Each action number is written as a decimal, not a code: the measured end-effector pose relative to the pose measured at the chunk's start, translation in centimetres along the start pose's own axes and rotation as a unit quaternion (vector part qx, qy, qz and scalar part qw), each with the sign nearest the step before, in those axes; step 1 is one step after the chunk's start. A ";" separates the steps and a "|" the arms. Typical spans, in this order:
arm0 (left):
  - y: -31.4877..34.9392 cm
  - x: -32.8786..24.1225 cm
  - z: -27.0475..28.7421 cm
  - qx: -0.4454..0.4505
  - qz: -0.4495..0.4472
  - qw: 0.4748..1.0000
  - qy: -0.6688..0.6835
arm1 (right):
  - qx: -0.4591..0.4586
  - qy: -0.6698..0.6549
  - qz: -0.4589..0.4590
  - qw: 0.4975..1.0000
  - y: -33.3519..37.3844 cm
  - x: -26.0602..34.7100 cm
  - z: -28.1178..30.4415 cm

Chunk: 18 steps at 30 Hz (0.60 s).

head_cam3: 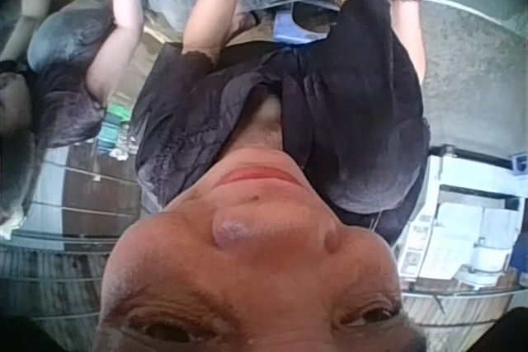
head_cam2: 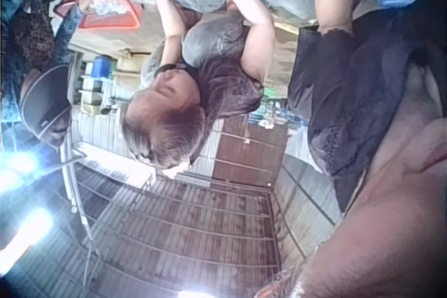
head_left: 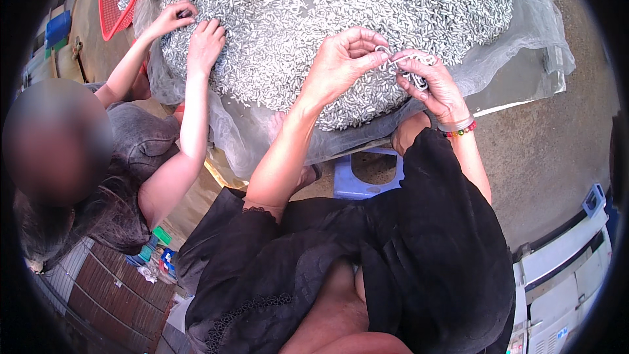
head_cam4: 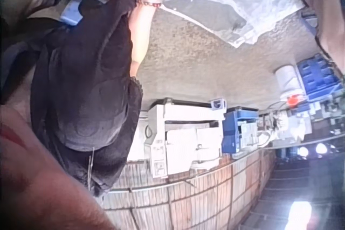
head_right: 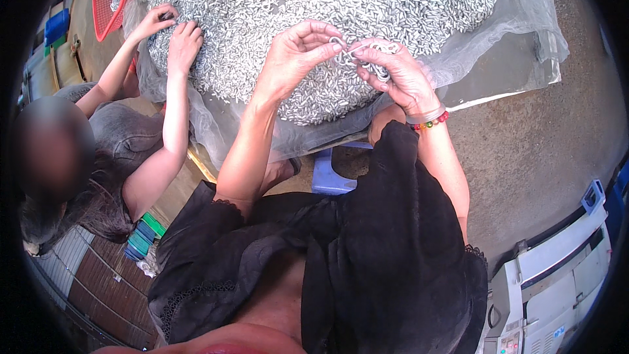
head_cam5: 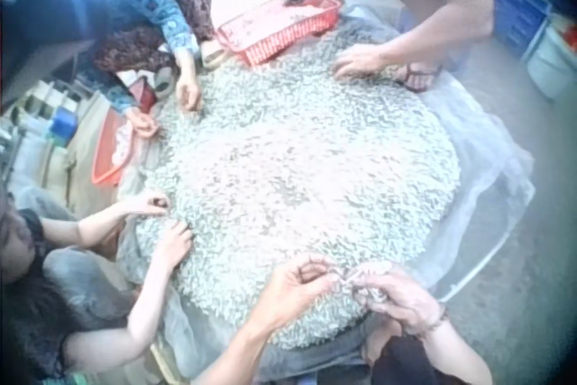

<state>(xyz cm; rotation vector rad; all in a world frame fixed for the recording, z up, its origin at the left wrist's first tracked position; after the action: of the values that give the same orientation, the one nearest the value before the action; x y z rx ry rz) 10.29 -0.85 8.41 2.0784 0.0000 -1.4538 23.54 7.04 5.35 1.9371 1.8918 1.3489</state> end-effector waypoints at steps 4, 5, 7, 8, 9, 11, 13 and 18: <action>0.2 0.1 0.1 -0.012 -0.016 0.996 -0.088 | -0.043 -0.012 0.014 0.999 -0.1 0.2 0.4; 0.4 0.0 0.3 -0.022 -0.024 0.990 -0.135 | -0.059 -0.015 0.019 0.998 0.0 0.2 0.4; 0.5 -0.4 0.5 -0.012 -0.029 0.978 -0.208 | -0.061 -0.009 0.025 0.998 -0.2 0.2 0.5; 0.5 -0.6 0.5 0.008 -0.026 0.972 -0.233 | -0.049 0.002 0.027 0.998 -0.3 0.2 0.7; 0.5 -0.8 0.4 0.025 -0.025 0.965 -0.260 | -0.034 0.014 0.029 0.999 -0.5 0.2 0.7; 0.6 -0.6 0.4 0.042 0.032 0.970 -0.238 | -0.029 -0.010 0.027 0.999 -0.6 -0.2 0.7; 0.3 -0.2 0.3 0.069 0.067 0.970 -0.221 | -0.030 -0.066 0.021 0.997 -0.6 -0.4 0.4; -1.2 -0.3 1.7 0.044 0.022 0.992 -0.113 | -0.033 -0.054 -0.010 0.998 -0.9 -1.2 0.2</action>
<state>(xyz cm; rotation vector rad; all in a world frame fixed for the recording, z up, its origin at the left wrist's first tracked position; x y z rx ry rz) 8.33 -0.56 7.71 1.9567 -0.2014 -1.6799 23.19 6.33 4.04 1.9146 1.7891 1.2570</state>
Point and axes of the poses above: each hand's wrist, its own y-axis away from the middle knuckle, its own z-axis out of the back of the hand, x = y × z, the point moved 6 cm from there along -y, towards the middle knuckle, and after that the axes turned 3 degrees about z, right-handed, at the moved point
